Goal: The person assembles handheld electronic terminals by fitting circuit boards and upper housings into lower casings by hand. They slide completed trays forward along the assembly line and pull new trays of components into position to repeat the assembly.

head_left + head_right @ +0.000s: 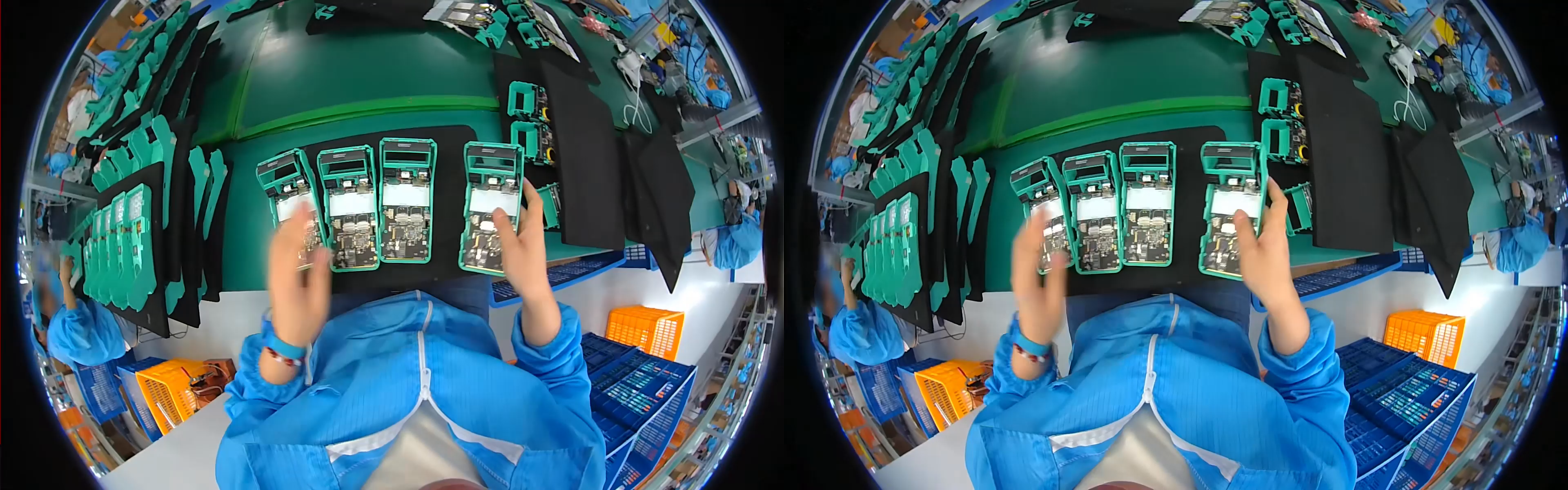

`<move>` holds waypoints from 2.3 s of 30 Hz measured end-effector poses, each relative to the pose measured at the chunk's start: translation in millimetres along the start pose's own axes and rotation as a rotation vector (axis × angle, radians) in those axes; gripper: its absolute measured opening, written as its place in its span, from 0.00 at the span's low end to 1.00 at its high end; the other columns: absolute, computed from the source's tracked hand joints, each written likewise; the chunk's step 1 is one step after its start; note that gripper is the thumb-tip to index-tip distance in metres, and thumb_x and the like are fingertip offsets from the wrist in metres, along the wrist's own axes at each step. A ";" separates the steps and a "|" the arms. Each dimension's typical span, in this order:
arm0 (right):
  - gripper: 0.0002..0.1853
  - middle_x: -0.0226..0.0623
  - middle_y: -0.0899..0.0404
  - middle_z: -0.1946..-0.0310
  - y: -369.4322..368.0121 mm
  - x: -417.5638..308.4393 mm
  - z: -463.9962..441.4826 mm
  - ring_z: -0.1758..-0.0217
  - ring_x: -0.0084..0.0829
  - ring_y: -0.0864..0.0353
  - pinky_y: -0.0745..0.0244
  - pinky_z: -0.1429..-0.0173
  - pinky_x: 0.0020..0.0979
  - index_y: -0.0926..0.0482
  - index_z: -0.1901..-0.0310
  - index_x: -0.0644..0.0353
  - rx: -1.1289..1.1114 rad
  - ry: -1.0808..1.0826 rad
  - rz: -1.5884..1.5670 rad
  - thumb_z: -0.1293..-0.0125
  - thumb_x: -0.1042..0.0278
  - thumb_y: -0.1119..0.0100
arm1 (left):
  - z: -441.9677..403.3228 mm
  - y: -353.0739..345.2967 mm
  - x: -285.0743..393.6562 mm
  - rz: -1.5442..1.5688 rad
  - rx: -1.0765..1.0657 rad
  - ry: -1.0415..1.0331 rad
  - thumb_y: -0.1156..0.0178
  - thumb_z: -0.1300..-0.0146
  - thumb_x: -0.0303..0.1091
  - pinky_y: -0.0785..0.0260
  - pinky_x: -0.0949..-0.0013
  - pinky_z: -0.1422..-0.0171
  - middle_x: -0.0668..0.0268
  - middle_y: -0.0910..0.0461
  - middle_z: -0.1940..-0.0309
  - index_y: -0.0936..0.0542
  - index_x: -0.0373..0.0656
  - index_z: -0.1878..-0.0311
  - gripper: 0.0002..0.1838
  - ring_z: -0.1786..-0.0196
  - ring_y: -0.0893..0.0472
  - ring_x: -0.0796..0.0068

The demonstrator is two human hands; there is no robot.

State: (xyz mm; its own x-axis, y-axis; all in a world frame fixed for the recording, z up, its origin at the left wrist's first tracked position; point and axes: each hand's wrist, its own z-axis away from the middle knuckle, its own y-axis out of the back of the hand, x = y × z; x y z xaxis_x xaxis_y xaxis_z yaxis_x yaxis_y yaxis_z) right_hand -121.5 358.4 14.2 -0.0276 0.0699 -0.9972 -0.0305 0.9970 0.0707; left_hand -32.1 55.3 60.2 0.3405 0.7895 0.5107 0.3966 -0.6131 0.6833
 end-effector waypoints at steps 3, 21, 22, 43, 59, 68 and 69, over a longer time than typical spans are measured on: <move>0.37 0.56 0.25 0.34 -6.8 19.3 -14.9 0.32 0.41 0.23 0.29 0.29 0.39 0.49 0.20 0.72 -0.108 -0.004 0.005 0.22 0.70 0.42 | 10.8 14.7 -60.3 -0.228 0.047 0.285 0.44 0.21 0.35 0.35 0.52 0.25 0.41 0.29 0.29 0.33 0.29 0.25 0.28 0.28 0.28 0.41; 0.39 0.54 0.25 0.33 -0.9 -26.3 -37.7 0.31 0.37 0.22 0.25 0.30 0.36 0.38 0.24 0.76 -0.354 -0.274 0.029 0.35 0.80 0.31 | 20.9 62.2 -93.2 1.129 -0.607 0.925 0.41 0.22 0.48 0.24 0.76 0.53 0.65 0.22 0.38 0.43 0.42 0.19 0.37 0.49 0.20 0.86; 0.39 0.54 0.25 0.32 -5.7 -34.5 -42.9 0.30 0.37 0.23 0.26 0.28 0.37 0.38 0.24 0.76 -0.376 -0.261 0.013 0.35 0.80 0.31 | 28.2 60.6 -95.4 1.165 -0.576 0.929 0.40 0.22 0.48 0.23 0.76 0.55 0.64 0.22 0.37 0.44 0.43 0.18 0.38 0.50 0.19 0.87; 0.30 0.25 0.21 0.58 -186.9 -9.5 -180.0 0.58 0.18 0.28 0.31 0.49 0.23 0.33 0.23 0.65 -0.250 -0.087 0.026 0.26 0.71 0.50 | 22.8 -33.0 -63.0 1.339 0.166 0.774 0.47 0.18 0.33 0.17 0.50 0.38 0.51 0.31 0.29 0.50 0.42 0.22 0.31 0.30 0.22 0.53; 0.36 0.41 0.27 0.27 -229.4 -48.9 -245.6 0.27 0.33 0.27 0.32 0.26 0.31 0.36 0.21 0.62 -0.639 -0.251 -0.386 0.30 0.69 0.42 | -98.9 -61.9 -96.4 1.530 0.282 0.841 0.47 0.18 0.36 0.18 0.57 0.40 0.43 0.22 0.39 0.31 0.24 0.38 0.21 0.36 0.17 0.50; 0.36 0.39 0.30 0.26 -244.8 -21.7 -255.4 0.29 0.33 0.25 0.29 0.28 0.36 0.44 0.18 0.63 -0.662 -0.232 -0.473 0.25 0.74 0.47 | -144.3 -62.5 -176.3 1.284 0.245 0.833 0.47 0.19 0.37 0.15 0.61 0.55 0.44 0.14 0.50 0.24 0.21 0.52 0.20 0.64 0.13 0.64; 0.35 0.40 0.30 0.26 -245.0 -17.1 -254.0 0.30 0.34 0.24 0.28 0.28 0.36 0.44 0.18 0.64 -0.647 -0.250 -0.473 0.23 0.72 0.46 | -147.7 -60.3 -182.1 1.242 0.208 0.845 0.46 0.19 0.37 0.15 0.63 0.57 0.45 0.14 0.52 0.24 0.21 0.53 0.20 0.67 0.13 0.65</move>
State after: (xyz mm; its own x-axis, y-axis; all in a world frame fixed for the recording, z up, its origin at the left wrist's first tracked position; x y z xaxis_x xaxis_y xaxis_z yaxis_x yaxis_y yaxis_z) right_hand -367.3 104.8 20.4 0.3525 -0.2700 -0.8960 -0.5527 0.7126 -0.4321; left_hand -243.9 -47.0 3.0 -0.0068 -0.4751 0.8799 0.3689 -0.8190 -0.4394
